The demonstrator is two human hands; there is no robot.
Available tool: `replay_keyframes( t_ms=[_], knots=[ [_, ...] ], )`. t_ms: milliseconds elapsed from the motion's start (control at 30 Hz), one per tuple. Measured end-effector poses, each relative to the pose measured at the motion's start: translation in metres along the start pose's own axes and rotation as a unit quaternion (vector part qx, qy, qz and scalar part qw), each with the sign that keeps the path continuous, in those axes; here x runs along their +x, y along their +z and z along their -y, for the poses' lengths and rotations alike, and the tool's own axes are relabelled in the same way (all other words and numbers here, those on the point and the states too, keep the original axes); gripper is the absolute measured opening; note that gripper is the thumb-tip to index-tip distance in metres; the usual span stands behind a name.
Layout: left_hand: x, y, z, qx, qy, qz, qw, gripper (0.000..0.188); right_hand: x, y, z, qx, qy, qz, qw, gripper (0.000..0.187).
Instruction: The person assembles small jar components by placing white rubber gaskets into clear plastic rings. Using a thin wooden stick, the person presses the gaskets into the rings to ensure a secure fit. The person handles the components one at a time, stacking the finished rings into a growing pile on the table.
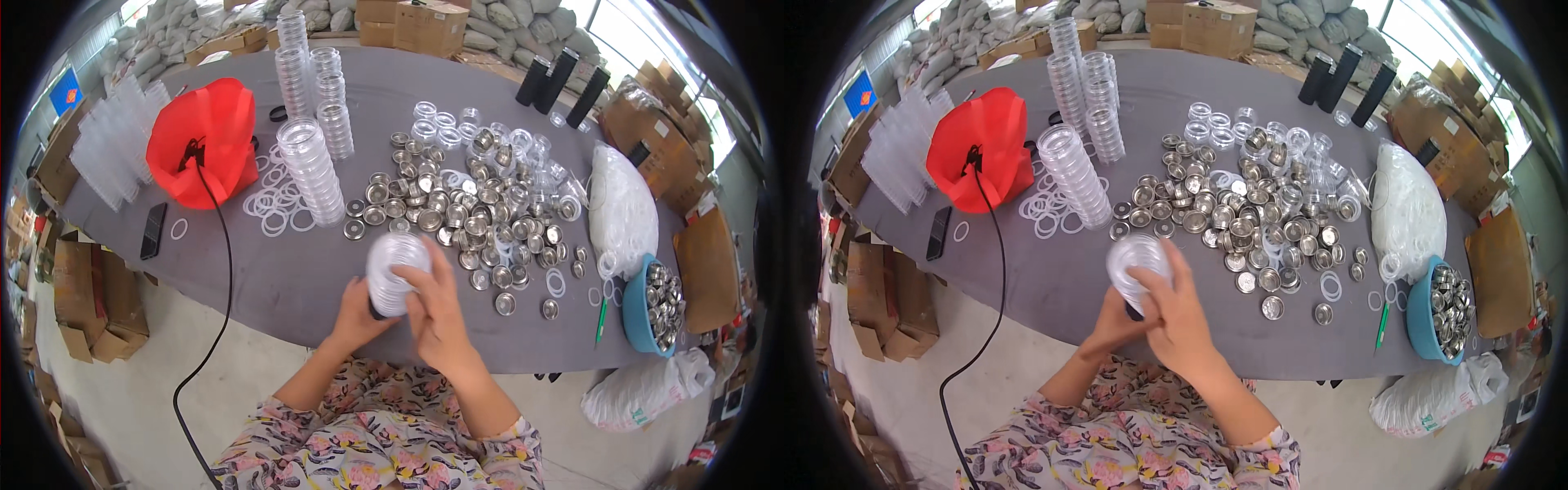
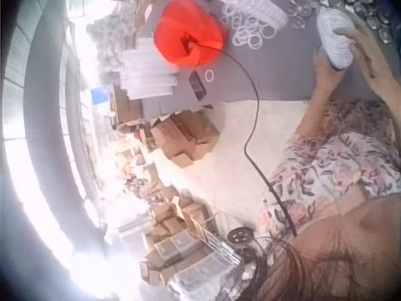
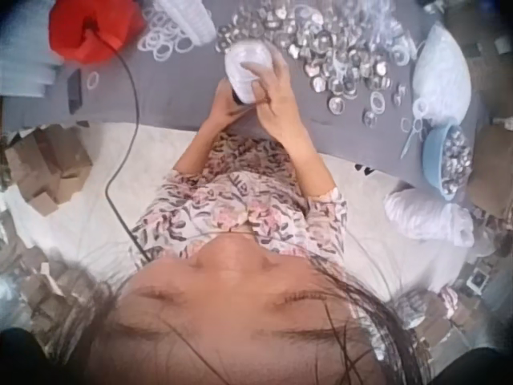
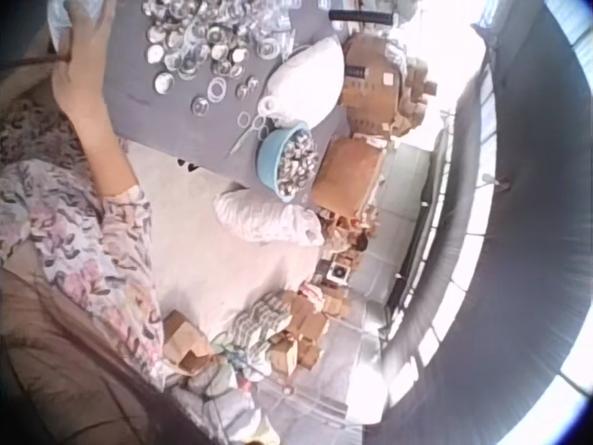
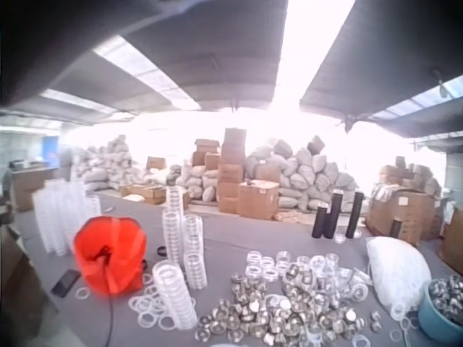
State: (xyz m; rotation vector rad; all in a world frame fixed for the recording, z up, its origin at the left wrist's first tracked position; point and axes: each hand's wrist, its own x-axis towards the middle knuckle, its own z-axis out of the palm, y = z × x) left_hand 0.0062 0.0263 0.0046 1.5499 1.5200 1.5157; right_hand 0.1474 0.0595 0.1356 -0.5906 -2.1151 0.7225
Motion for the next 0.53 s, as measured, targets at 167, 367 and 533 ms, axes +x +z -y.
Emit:
replay_keyframes(
  t_ms=[167, 367, 533],
  knots=[
    [0.023, -0.066, 0.023, 0.065, 0.004, -0.083, 0.994, 0.045, 0.061, 0.06, -0.001, 0.086, -0.038, 0.034, 0.995, 0.041],
    [0.051, -0.127, 0.045, 0.189, -0.101, -0.067, 0.974, 0.065, 0.122, 0.121, -0.017, 0.092, -0.029, 0.027, 0.995, 0.045],
    [0.051, -0.135, 0.063, 0.209, -0.039, -0.109, 0.971, 0.083, 0.134, 0.153, -0.022, 0.198, 0.018, 0.073, 0.977, 0.046]
  ],
)
